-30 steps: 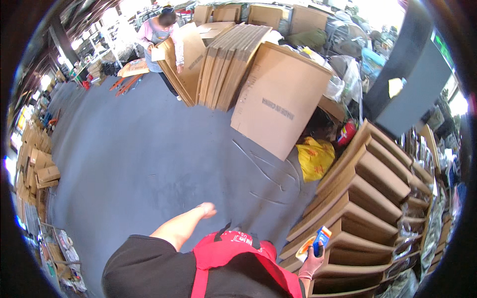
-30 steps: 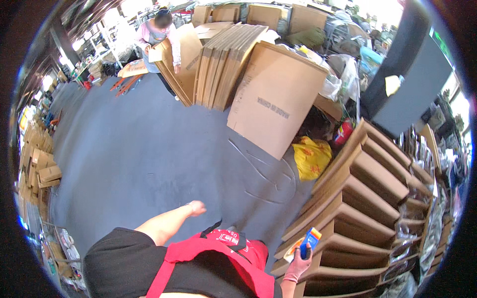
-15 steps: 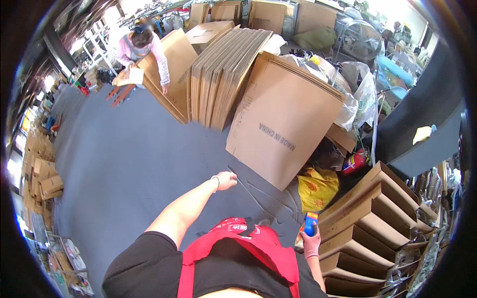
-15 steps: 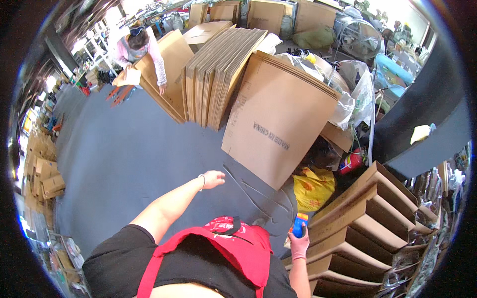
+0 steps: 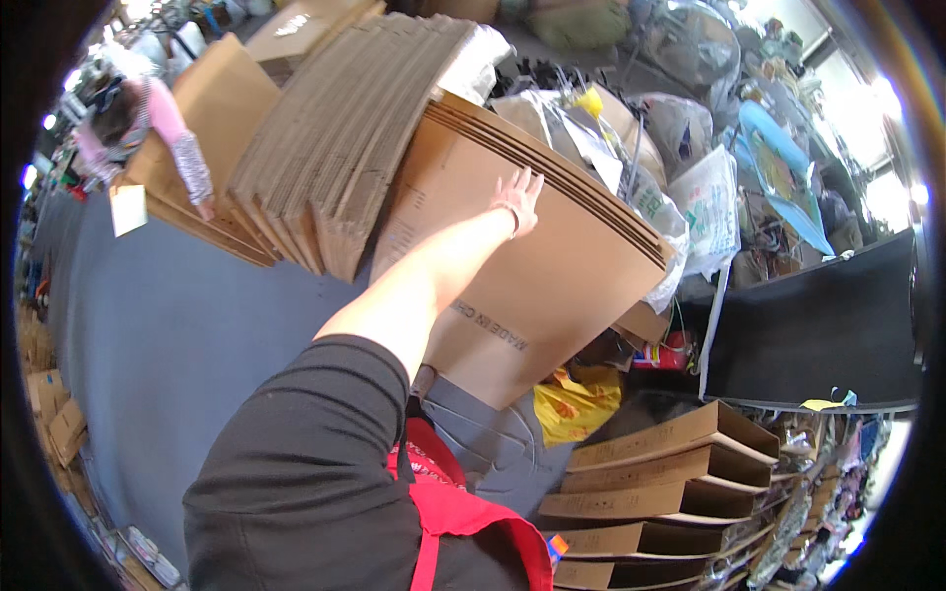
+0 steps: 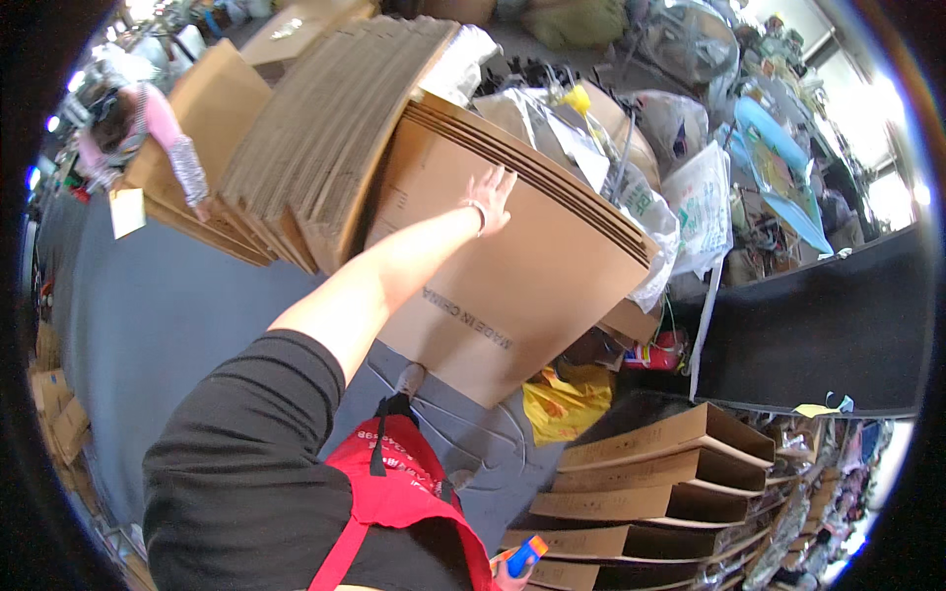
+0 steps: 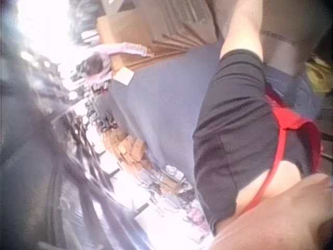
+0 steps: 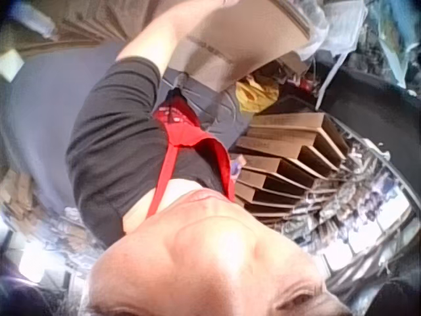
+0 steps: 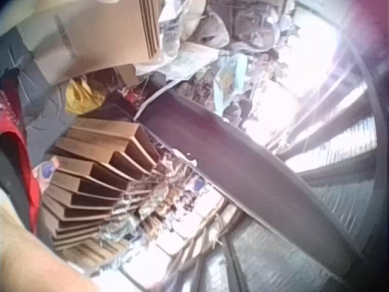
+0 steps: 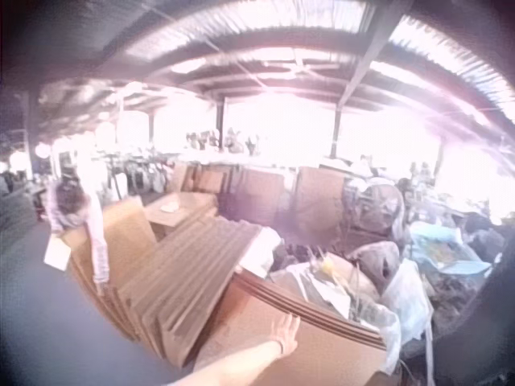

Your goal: The person repeatedly picks up flat cardboard sheets, folds them into box shapes, and seals the seams with a handheld tape dispenser. The finished boxes are placed into a stack on the floor. The process is repeated multiple times.

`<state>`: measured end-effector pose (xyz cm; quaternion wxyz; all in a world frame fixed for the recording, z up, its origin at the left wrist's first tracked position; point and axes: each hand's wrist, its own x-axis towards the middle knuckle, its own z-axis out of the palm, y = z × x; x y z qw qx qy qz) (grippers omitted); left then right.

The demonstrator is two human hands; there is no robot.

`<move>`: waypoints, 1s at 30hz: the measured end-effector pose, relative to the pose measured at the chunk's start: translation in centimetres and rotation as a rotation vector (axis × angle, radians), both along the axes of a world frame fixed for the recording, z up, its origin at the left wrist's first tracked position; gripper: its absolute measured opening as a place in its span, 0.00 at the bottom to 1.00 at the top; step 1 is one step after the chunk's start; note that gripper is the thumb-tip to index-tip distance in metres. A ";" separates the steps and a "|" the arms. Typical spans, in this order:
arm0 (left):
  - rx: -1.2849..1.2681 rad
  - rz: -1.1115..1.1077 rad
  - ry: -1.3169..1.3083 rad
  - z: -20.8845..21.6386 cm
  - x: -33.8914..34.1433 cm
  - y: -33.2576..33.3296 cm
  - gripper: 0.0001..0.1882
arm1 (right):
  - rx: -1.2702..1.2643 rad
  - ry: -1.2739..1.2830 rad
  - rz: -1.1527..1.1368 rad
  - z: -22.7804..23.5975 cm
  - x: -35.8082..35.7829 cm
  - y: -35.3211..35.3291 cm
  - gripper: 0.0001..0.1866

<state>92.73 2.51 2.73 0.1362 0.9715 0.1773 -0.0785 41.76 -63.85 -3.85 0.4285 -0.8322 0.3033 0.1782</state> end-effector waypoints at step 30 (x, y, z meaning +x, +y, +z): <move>0.154 -0.093 0.047 -4.8 0.0 -0.6 0.56 | 0.139 0.091 -0.200 16.8 -0.8 10.9 0.37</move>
